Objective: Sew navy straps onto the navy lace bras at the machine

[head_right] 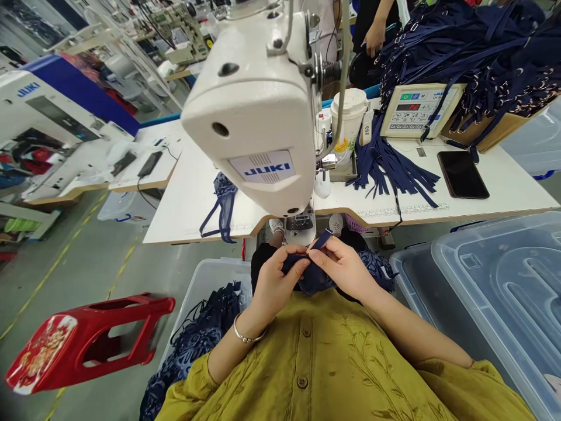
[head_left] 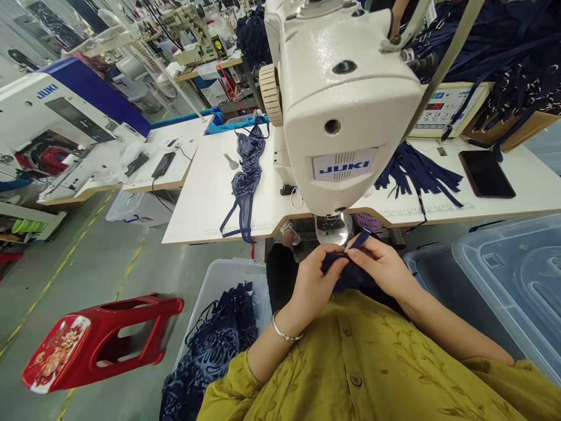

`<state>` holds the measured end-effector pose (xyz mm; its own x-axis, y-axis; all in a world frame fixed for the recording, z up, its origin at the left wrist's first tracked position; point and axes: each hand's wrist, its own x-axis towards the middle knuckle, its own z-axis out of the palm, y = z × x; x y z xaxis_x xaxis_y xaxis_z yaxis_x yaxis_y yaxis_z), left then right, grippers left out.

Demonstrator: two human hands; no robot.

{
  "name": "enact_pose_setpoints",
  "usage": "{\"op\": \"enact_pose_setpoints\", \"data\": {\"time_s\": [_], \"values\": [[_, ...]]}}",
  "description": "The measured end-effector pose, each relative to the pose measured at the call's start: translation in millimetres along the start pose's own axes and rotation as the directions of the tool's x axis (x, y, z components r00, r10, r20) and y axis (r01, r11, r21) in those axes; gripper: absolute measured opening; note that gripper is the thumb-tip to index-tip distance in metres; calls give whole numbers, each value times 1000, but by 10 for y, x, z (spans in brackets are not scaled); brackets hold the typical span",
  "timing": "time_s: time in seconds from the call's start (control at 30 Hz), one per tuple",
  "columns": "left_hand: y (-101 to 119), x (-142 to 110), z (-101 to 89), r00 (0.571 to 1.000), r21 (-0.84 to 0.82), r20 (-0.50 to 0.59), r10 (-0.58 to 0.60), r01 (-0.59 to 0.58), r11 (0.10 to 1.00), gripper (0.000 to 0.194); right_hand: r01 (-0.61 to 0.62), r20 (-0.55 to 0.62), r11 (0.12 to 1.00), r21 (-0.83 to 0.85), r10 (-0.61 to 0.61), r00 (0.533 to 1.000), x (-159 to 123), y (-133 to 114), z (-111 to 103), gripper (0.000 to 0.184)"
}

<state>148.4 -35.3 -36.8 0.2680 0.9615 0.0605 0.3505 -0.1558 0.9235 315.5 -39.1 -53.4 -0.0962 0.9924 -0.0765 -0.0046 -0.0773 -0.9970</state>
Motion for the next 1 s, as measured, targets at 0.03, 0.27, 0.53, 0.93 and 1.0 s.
{"op": "enact_pose_setpoints", "data": {"time_s": [0.03, 0.27, 0.53, 0.93, 1.0], "values": [[1, 8, 0, 1000, -1, 19, 2, -2, 1000, 18, -21, 0, 999, 50, 21, 1000, 5, 19, 5, 28], [5, 33, -11, 990, 46, 28, 138, -140, 989, 11, -104, 22, 958, 266, 102, 995, 28, 64, 42, 32], [-20, 5, 11, 942, 249, -19, 336, -321, 914, 13, 252, -5, 968, -4, -252, 968, 1, 20, -36, 13], [-60, -41, 41, 876, 363, -84, 476, -418, 833, 21, 549, -49, 835, -40, -550, 833, 0, 117, -17, 23], [-66, -39, 33, 863, 362, -82, 498, -440, 822, 20, 549, -46, 835, -41, -550, 834, 5, 115, -18, 22]]}}
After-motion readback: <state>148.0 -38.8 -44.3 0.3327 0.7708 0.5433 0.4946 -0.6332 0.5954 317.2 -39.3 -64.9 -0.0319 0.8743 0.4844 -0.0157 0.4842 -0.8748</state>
